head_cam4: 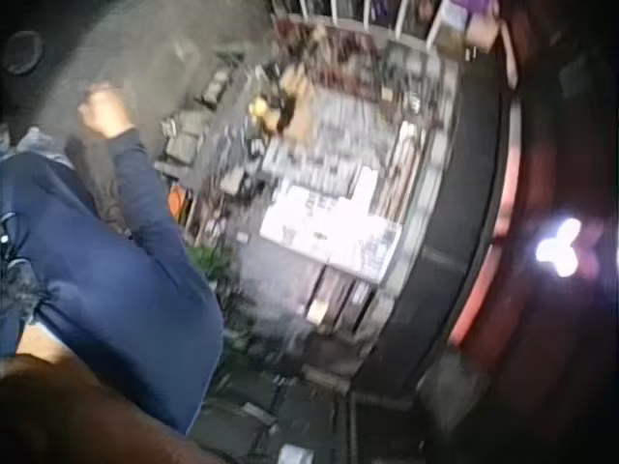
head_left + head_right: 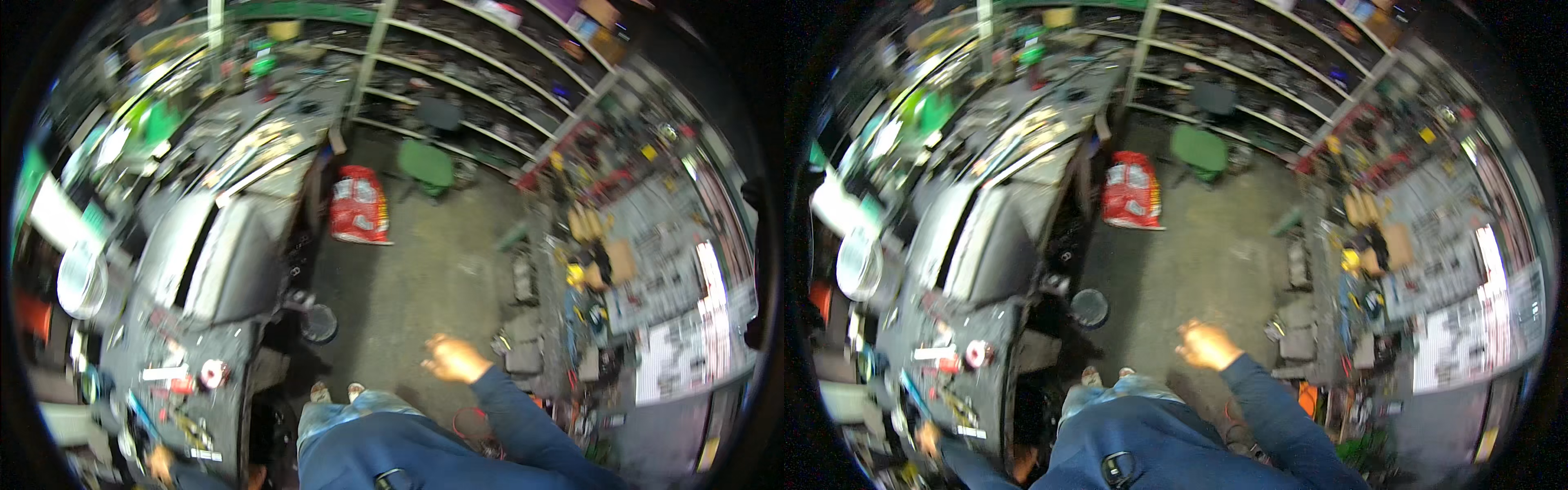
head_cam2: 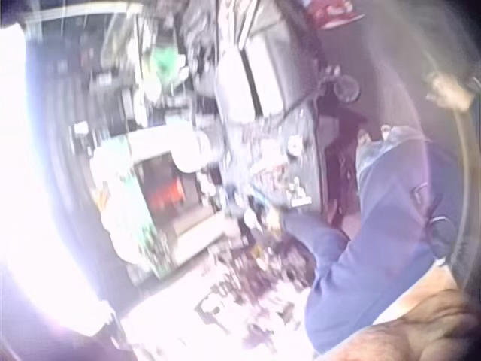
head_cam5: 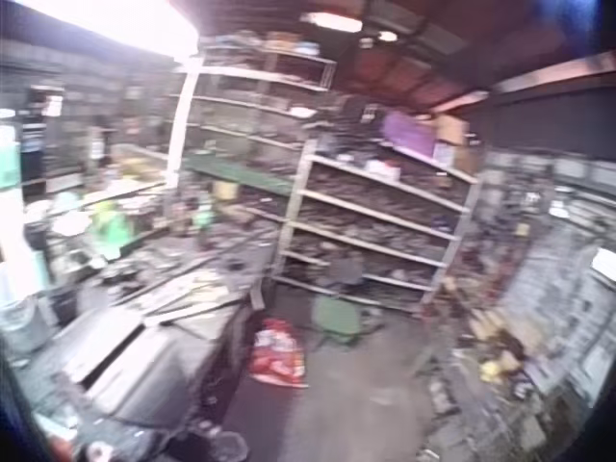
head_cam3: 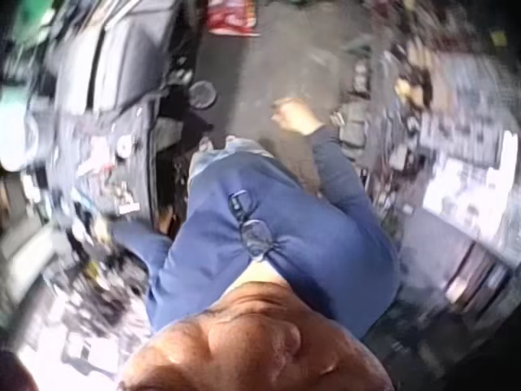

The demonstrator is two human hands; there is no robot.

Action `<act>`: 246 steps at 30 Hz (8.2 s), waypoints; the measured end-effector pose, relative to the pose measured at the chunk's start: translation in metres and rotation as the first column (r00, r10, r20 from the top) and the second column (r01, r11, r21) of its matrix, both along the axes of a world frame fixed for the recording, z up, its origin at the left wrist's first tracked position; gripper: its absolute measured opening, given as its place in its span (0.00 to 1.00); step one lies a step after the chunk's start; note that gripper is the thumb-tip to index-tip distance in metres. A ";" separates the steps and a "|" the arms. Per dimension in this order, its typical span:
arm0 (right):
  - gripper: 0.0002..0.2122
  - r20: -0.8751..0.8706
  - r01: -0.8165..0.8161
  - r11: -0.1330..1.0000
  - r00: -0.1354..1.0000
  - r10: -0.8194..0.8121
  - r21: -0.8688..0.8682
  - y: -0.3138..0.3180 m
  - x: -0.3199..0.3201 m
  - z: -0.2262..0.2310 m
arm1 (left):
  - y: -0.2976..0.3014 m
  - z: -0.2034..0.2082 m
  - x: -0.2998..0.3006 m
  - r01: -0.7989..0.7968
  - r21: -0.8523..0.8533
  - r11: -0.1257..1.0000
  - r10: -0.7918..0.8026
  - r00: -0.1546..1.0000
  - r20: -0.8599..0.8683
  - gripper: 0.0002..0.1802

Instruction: The person retrieves a cable and tools from a cluttered workshop, walks to a vehicle with an open hood, and works on the engine by connecting and adjusting components. They then return to the workshop to gather additional parts and tools.

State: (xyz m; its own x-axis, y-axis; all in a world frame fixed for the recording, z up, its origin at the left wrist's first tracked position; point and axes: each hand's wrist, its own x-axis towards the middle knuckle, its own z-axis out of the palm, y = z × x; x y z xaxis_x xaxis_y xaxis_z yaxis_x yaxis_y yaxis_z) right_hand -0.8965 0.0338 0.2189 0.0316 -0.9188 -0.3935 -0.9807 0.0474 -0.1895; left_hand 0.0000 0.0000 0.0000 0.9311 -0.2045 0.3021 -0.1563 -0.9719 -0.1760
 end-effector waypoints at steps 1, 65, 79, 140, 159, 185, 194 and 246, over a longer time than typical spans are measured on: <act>0.24 0.002 -0.026 0.991 1.000 0.026 0.127 0.006 0.005 -0.014 | -0.051 -0.004 -0.019 0.067 -0.011 0.998 -0.067 0.998 -0.012 0.25; 0.25 0.499 0.839 0.535 0.425 -0.755 0.096 -0.303 -1.235 -0.250 | -0.688 0.016 -1.897 0.808 -0.505 -0.304 -0.174 -0.568 -0.804 0.27; 0.27 0.045 0.346 0.873 0.922 -0.384 0.344 -0.633 -1.654 -0.365 | -0.724 -0.074 -2.146 0.731 -0.671 0.122 -0.058 -0.670 -0.740 0.25; 0.21 0.246 0.487 0.856 0.820 -0.517 0.174 -1.075 -1.505 -0.827 | -0.877 -0.493 -1.930 0.976 -0.128 0.175 -0.969 0.148 -0.198 0.41; 0.19 0.034 0.420 0.898 0.903 -0.428 0.131 -1.100 -1.471 -1.010 | -0.897 -0.488 -1.956 0.929 -0.166 0.331 -0.943 0.321 -0.087 0.39; 0.11 0.880 0.592 0.800 0.425 -0.212 -0.093 -0.921 -1.469 -0.658 | -0.920 -0.438 -2.019 0.661 -0.740 0.122 -0.992 0.106 -0.068 0.28; 0.17 0.652 -0.045 0.864 0.637 0.411 -0.501 -0.889 -1.468 -0.618 | -0.996 -0.387 -2.143 -0.151 -0.454 0.878 -0.421 -0.696 -0.581 0.20; 0.06 0.868 0.296 0.875 0.208 -0.450 0.383 -0.934 -1.393 -0.598 | -0.943 -0.369 -1.979 -0.695 -0.612 0.377 -0.918 -0.190 -0.349 0.13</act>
State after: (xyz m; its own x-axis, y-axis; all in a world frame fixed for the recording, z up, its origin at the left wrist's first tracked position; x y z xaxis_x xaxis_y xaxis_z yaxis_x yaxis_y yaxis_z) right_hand -2.2895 -0.9002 -0.3788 0.1012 -0.8880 -0.4485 -0.0134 0.4495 -0.8932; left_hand -1.9788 -0.9431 -0.3690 0.1744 -0.8934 -0.4140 0.5830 -0.2451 0.7746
